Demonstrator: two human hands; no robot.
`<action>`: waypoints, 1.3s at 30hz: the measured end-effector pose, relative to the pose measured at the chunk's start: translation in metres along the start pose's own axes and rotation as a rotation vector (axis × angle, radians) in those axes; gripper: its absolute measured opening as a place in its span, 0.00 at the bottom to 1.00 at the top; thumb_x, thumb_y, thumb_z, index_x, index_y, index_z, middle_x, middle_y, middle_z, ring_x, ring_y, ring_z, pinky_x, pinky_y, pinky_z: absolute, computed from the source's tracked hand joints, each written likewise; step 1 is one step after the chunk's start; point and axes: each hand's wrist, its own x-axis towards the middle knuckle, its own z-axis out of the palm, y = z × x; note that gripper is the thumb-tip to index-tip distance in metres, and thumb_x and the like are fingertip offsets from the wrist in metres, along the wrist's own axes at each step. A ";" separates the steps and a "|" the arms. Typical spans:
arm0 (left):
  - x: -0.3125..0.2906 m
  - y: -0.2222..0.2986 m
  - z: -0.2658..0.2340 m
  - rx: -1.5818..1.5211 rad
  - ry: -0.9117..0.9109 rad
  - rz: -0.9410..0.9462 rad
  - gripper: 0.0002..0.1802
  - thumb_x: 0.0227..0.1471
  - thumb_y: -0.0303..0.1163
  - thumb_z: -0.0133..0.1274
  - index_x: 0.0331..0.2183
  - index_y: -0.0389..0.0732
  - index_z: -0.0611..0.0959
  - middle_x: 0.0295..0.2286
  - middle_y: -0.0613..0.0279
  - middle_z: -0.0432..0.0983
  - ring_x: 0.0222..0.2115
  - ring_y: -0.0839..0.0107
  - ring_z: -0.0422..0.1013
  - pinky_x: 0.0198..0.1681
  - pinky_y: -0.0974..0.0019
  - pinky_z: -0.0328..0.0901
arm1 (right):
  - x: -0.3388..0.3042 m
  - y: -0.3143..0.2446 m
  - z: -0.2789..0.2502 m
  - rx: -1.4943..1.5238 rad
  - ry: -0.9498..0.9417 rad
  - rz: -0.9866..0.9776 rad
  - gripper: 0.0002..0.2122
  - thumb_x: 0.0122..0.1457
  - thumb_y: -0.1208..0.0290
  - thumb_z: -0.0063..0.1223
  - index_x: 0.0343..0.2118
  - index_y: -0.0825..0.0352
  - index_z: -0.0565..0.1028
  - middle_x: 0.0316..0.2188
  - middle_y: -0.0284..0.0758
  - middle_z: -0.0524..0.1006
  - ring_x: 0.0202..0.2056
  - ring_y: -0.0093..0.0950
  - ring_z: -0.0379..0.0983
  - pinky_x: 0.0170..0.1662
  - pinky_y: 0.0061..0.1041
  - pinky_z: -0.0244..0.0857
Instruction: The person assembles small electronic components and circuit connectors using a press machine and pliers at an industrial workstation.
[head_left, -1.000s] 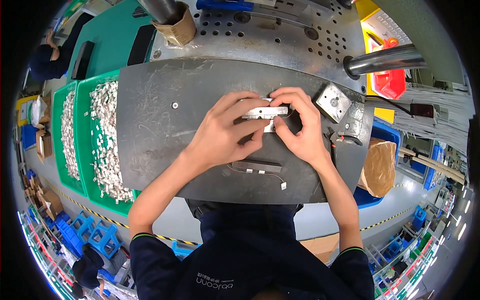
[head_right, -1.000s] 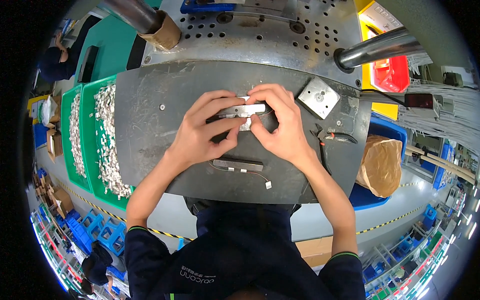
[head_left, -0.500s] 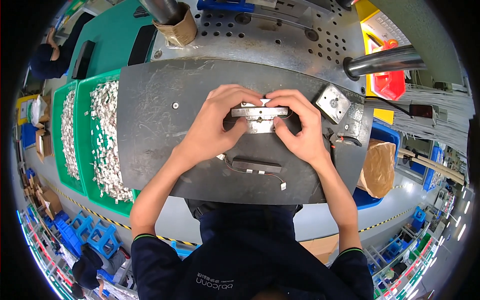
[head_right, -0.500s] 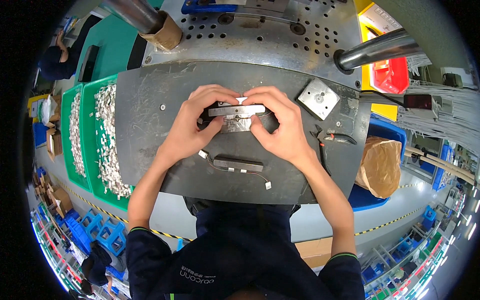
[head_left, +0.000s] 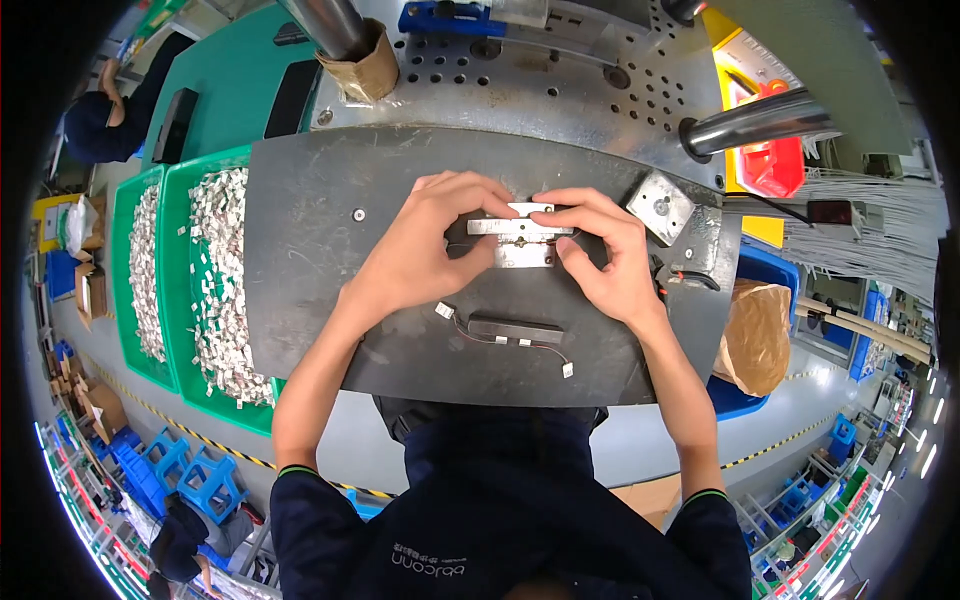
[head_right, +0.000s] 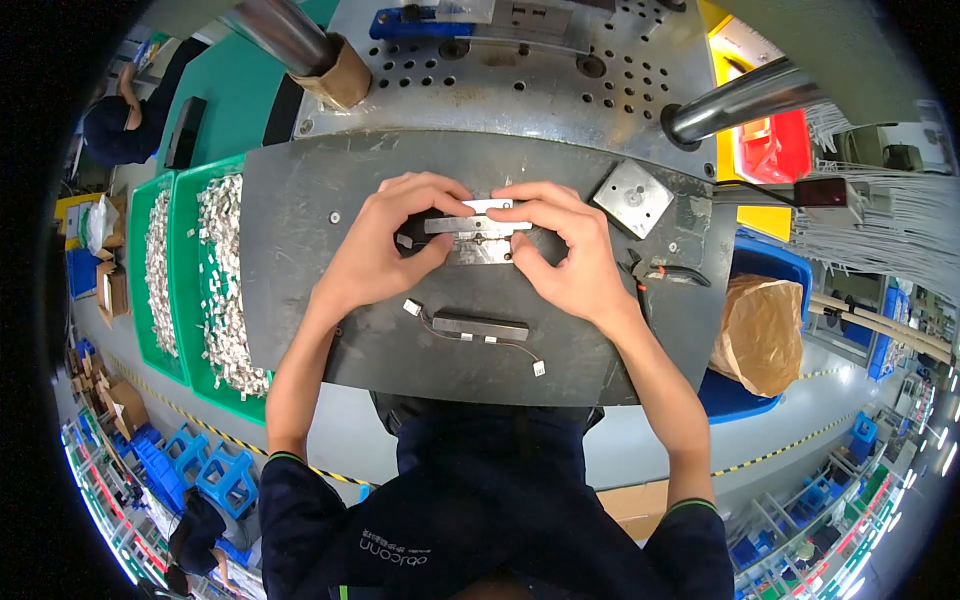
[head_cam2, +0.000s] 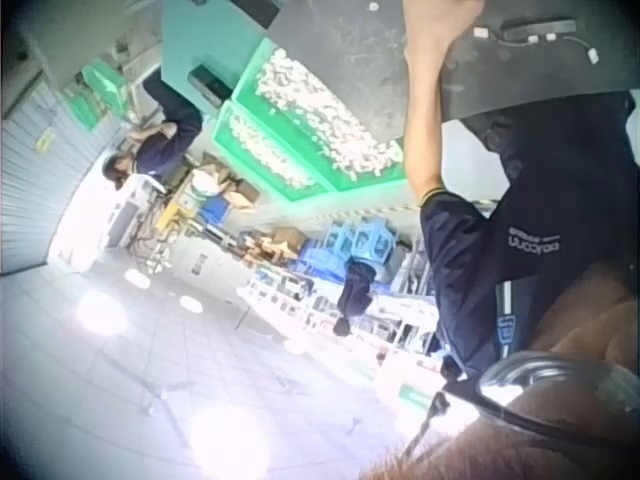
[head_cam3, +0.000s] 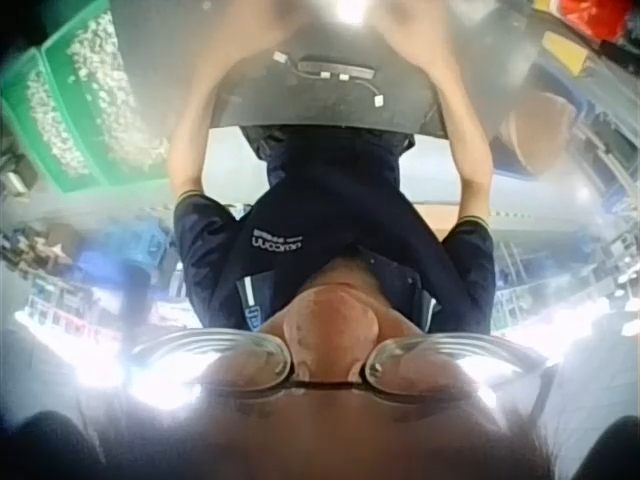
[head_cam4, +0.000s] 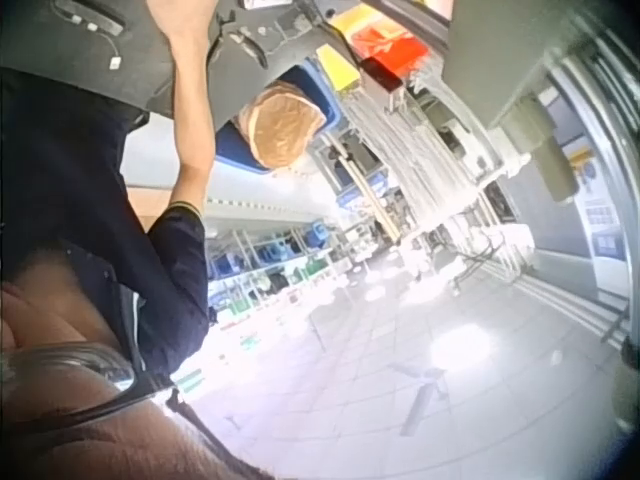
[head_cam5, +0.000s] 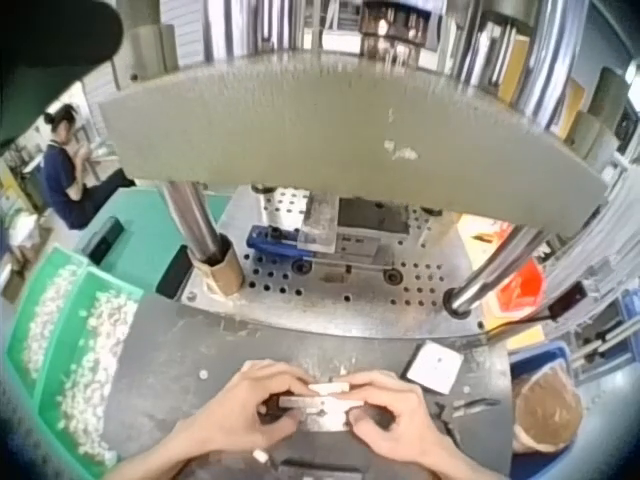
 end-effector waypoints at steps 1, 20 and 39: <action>0.002 0.000 0.000 0.009 0.008 0.013 0.15 0.48 0.21 0.61 0.41 0.41 0.84 0.47 0.59 0.81 0.50 0.58 0.74 0.60 0.54 0.60 | 0.002 -0.001 -0.001 -0.007 0.005 -0.016 0.13 0.53 0.86 0.57 0.41 0.69 0.84 0.50 0.42 0.82 0.50 0.34 0.78 0.56 0.30 0.69; 0.016 0.022 0.004 0.161 0.040 -0.006 0.09 0.53 0.27 0.64 0.36 0.33 0.88 0.40 0.47 0.85 0.39 0.51 0.80 0.48 0.54 0.74 | -0.005 -0.031 0.002 -0.297 0.073 -0.064 0.24 0.58 0.77 0.63 0.58 0.68 0.72 0.57 0.50 0.73 0.60 0.50 0.68 0.63 0.43 0.61; 0.135 0.054 0.096 0.372 -0.155 0.183 0.34 0.28 0.38 0.74 0.39 0.30 0.86 0.38 0.48 0.82 0.41 0.50 0.79 0.49 0.54 0.74 | -0.165 0.017 -0.044 -0.277 0.650 0.157 0.25 0.64 0.78 0.60 0.62 0.66 0.65 0.52 0.42 0.72 0.43 0.30 0.68 0.49 0.30 0.64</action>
